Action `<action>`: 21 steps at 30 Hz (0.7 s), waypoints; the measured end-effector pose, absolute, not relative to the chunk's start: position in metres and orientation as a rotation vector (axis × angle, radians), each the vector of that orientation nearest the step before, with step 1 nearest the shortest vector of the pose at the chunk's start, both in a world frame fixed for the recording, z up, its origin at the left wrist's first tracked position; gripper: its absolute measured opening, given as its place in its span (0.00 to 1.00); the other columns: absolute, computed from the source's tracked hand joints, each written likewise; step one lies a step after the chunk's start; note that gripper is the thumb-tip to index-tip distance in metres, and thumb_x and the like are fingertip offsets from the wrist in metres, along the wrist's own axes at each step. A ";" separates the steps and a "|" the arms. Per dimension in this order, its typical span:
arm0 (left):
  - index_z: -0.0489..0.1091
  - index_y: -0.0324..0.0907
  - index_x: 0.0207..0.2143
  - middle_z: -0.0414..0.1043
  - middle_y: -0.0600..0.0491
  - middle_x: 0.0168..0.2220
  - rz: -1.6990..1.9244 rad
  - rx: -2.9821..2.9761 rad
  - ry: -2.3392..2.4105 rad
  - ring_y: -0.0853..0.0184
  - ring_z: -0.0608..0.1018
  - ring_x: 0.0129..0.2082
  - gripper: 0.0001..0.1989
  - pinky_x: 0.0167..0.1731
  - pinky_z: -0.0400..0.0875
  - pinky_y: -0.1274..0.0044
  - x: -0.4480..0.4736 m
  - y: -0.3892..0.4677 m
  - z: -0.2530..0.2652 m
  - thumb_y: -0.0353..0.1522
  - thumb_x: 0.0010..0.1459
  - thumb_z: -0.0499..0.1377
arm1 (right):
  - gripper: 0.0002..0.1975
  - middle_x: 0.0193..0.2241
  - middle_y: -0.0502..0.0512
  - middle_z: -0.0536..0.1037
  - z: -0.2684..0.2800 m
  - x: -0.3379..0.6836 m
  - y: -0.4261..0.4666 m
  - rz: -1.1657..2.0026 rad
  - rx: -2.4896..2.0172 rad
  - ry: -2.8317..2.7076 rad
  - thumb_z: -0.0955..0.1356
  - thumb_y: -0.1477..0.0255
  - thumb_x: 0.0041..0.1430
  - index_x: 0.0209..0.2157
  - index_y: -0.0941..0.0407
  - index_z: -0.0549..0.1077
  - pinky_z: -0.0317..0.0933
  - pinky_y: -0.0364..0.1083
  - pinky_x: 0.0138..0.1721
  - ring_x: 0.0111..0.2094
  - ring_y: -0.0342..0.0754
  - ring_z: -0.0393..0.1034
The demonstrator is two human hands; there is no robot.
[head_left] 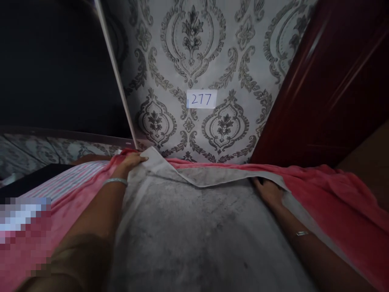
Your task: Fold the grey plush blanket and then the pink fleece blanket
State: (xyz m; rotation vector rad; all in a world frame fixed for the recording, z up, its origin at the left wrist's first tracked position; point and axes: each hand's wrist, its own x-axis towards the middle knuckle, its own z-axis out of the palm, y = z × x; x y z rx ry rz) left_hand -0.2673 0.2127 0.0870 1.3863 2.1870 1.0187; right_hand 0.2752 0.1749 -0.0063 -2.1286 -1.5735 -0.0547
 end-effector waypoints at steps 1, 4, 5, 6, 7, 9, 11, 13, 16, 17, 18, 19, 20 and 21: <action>0.76 0.37 0.43 0.81 0.47 0.36 1.085 1.376 2.212 0.60 0.81 0.35 0.16 0.33 0.76 0.75 -0.265 0.215 0.081 0.36 0.54 0.61 | 0.36 0.61 0.72 0.69 -0.003 0.272 0.181 -0.045 -2.170 -1.510 0.53 0.51 0.67 0.61 0.61 0.70 0.52 0.67 0.62 0.64 0.70 0.59; 0.70 0.32 0.54 0.79 0.42 0.46 1.217 1.312 2.317 0.60 0.80 0.43 0.22 0.39 0.76 0.73 -0.258 0.218 0.060 0.35 0.63 0.50 | 0.40 0.58 0.77 0.71 0.007 0.265 0.199 0.002 -2.287 -1.394 0.54 0.47 0.64 0.59 0.64 0.72 0.55 0.68 0.58 0.60 0.73 0.64; 0.69 0.31 0.55 0.78 0.40 0.48 1.227 1.294 2.354 0.58 0.80 0.45 0.23 0.41 0.76 0.71 -0.257 0.219 0.054 0.35 0.63 0.49 | 0.40 0.55 0.78 0.72 0.008 0.264 0.205 0.014 -2.313 -1.384 0.55 0.47 0.64 0.58 0.65 0.73 0.57 0.68 0.57 0.58 0.73 0.66; 0.70 0.31 0.55 0.78 0.39 0.48 1.217 1.282 2.388 0.56 0.80 0.46 0.23 0.44 0.76 0.69 -0.257 0.219 0.049 0.36 0.63 0.50 | 0.40 0.53 0.80 0.74 0.009 0.264 0.210 0.018 -2.330 -1.380 0.56 0.47 0.63 0.57 0.67 0.73 0.58 0.67 0.56 0.56 0.73 0.67; 0.71 0.32 0.54 0.78 0.39 0.48 1.196 1.275 2.422 0.54 0.79 0.47 0.23 0.46 0.75 0.67 -0.257 0.220 0.046 0.36 0.62 0.51 | 0.39 0.50 0.81 0.75 0.009 0.265 0.214 0.019 -2.342 -1.373 0.57 0.47 0.63 0.56 0.68 0.72 0.59 0.67 0.55 0.55 0.73 0.69; 0.72 0.33 0.54 0.77 0.37 0.48 1.146 1.259 2.483 0.48 0.78 0.50 0.23 0.49 0.73 0.61 -0.259 0.221 0.043 0.37 0.61 0.53 | 0.37 0.47 0.82 0.76 0.008 0.270 0.219 0.027 -2.351 -1.360 0.59 0.50 0.63 0.56 0.69 0.71 0.61 0.66 0.51 0.52 0.74 0.71; 0.70 0.33 0.57 0.75 0.34 0.51 1.091 1.290 2.572 0.43 0.74 0.55 0.24 0.53 0.69 0.56 -0.258 0.222 0.047 0.35 0.61 0.53 | 0.35 0.46 0.82 0.76 0.008 0.276 0.220 0.012 -2.336 -1.350 0.59 0.54 0.64 0.57 0.69 0.70 0.62 0.66 0.49 0.50 0.73 0.71; 0.66 0.33 0.60 0.71 0.34 0.57 1.029 1.485 2.689 0.41 0.69 0.60 0.26 0.58 0.64 0.53 -0.249 0.221 0.055 0.33 0.61 0.52 | 0.30 0.47 0.81 0.75 0.009 0.276 0.218 -0.079 -2.263 -1.404 0.58 0.59 0.65 0.57 0.69 0.69 0.62 0.66 0.50 0.52 0.73 0.69; 0.65 0.35 0.62 0.67 0.38 0.62 0.868 2.050 2.561 0.45 0.65 0.64 0.27 0.62 0.59 0.57 -0.211 0.218 0.065 0.35 0.62 0.51 | 0.27 0.53 0.75 0.74 0.014 0.251 0.208 -0.226 -1.992 -1.701 0.57 0.64 0.66 0.57 0.65 0.71 0.58 0.64 0.57 0.57 0.68 0.65; 0.66 0.36 0.62 0.68 0.39 0.62 0.792 2.228 2.372 0.48 0.66 0.64 0.27 0.63 0.59 0.60 -0.192 0.217 0.065 0.36 0.63 0.51 | 0.27 0.56 0.72 0.73 0.014 0.236 0.204 -0.218 -1.869 -1.869 0.56 0.64 0.66 0.58 0.63 0.70 0.56 0.63 0.59 0.59 0.65 0.64; 0.66 0.37 0.62 0.69 0.41 0.61 0.696 2.378 2.137 0.50 0.67 0.63 0.27 0.63 0.60 0.63 -0.171 0.215 0.063 0.38 0.64 0.51 | 0.28 0.59 0.69 0.71 0.014 0.219 0.200 -0.177 -1.738 -2.049 0.56 0.62 0.67 0.60 0.61 0.69 0.55 0.60 0.62 0.61 0.62 0.62; 0.65 0.38 0.63 0.68 0.42 0.63 0.572 2.513 1.864 0.53 0.68 0.63 0.28 0.63 0.60 0.65 -0.149 0.213 0.058 0.41 0.65 0.51 | 0.30 0.64 0.65 0.66 0.013 0.201 0.196 -0.110 -1.603 -2.243 0.56 0.60 0.68 0.65 0.59 0.64 0.53 0.58 0.64 0.65 0.60 0.58; 0.63 0.40 0.65 0.64 0.43 0.66 0.489 2.634 1.603 0.55 0.65 0.66 0.30 0.65 0.57 0.66 -0.128 0.211 0.051 0.44 0.66 0.50 | 0.31 0.68 0.62 0.60 0.010 0.185 0.193 -0.066 -1.480 -2.415 0.56 0.59 0.68 0.68 0.57 0.60 0.49 0.59 0.66 0.68 0.58 0.53; 0.60 0.44 0.67 0.59 0.45 0.69 0.387 2.725 1.393 0.55 0.61 0.68 0.32 0.67 0.52 0.63 -0.110 0.209 0.043 0.46 0.65 0.50 | 0.32 0.70 0.58 0.55 0.008 0.172 0.191 -0.043 -1.392 -2.536 0.55 0.57 0.69 0.70 0.53 0.56 0.45 0.61 0.68 0.70 0.57 0.48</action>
